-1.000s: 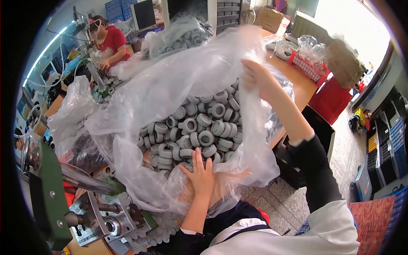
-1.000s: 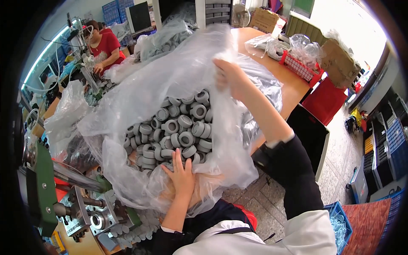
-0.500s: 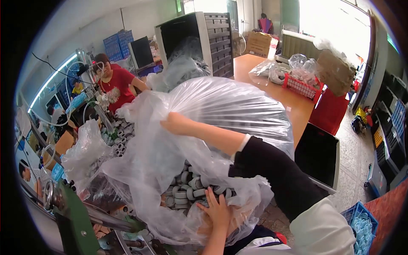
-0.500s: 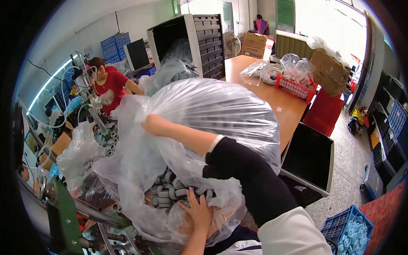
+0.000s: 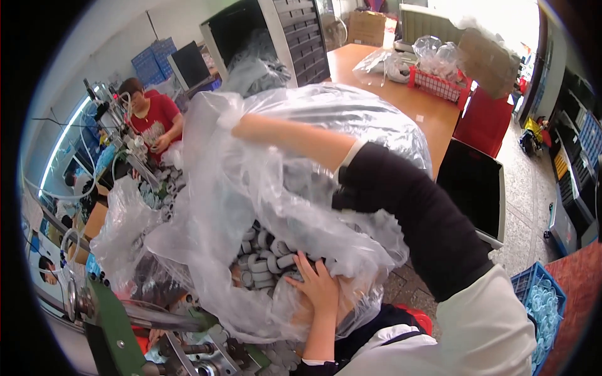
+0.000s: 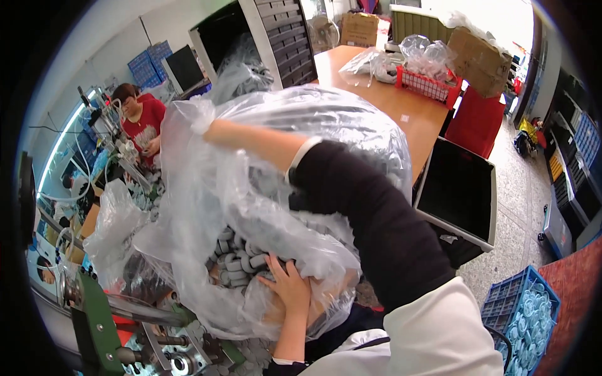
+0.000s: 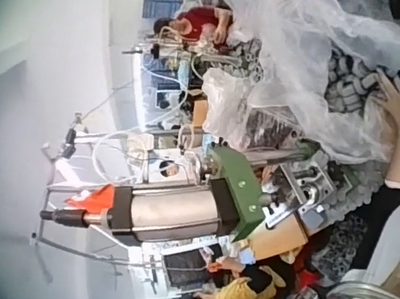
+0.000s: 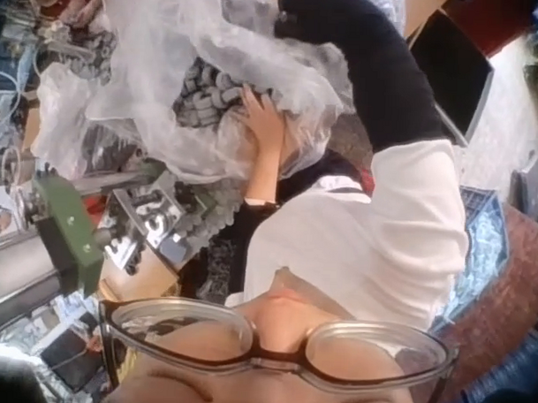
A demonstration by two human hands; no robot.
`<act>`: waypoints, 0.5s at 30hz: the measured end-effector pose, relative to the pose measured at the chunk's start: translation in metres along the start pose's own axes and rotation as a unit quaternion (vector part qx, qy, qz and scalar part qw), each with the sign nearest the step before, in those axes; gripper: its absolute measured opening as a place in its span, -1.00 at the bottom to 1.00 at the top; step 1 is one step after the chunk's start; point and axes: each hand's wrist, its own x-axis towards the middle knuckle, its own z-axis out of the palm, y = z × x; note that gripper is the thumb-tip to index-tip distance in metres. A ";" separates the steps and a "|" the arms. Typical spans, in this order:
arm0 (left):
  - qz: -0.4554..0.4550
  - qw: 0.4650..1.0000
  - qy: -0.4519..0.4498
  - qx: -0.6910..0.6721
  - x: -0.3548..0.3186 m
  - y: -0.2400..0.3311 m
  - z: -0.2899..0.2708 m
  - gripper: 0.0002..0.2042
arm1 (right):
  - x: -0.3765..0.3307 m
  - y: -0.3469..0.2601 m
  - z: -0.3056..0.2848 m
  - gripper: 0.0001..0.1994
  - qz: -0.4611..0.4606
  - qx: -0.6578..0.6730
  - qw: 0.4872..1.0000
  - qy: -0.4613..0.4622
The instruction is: Taking grey rings from a large bag, placing them into a press machine, and removing them after processing.
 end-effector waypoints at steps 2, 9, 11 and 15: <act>-0.012 1.000 -0.008 0.004 0.001 -0.002 -0.006 -0.51 | -0.010 0.001 -0.034 -0.53 0.110 -0.145 0.967 -0.175; -0.022 0.999 0.007 0.029 0.001 -0.018 -0.006 -0.50 | -0.217 0.052 -0.134 -0.10 0.043 0.021 0.996 0.073; -0.020 1.000 0.001 0.006 0.004 -0.007 -0.007 -0.51 | -0.306 0.085 -0.148 -0.26 -0.009 0.121 0.955 0.271; -0.016 0.999 0.028 -0.025 0.000 -0.011 -0.003 -0.55 | -0.454 0.142 -0.061 0.40 0.123 -0.049 0.962 0.240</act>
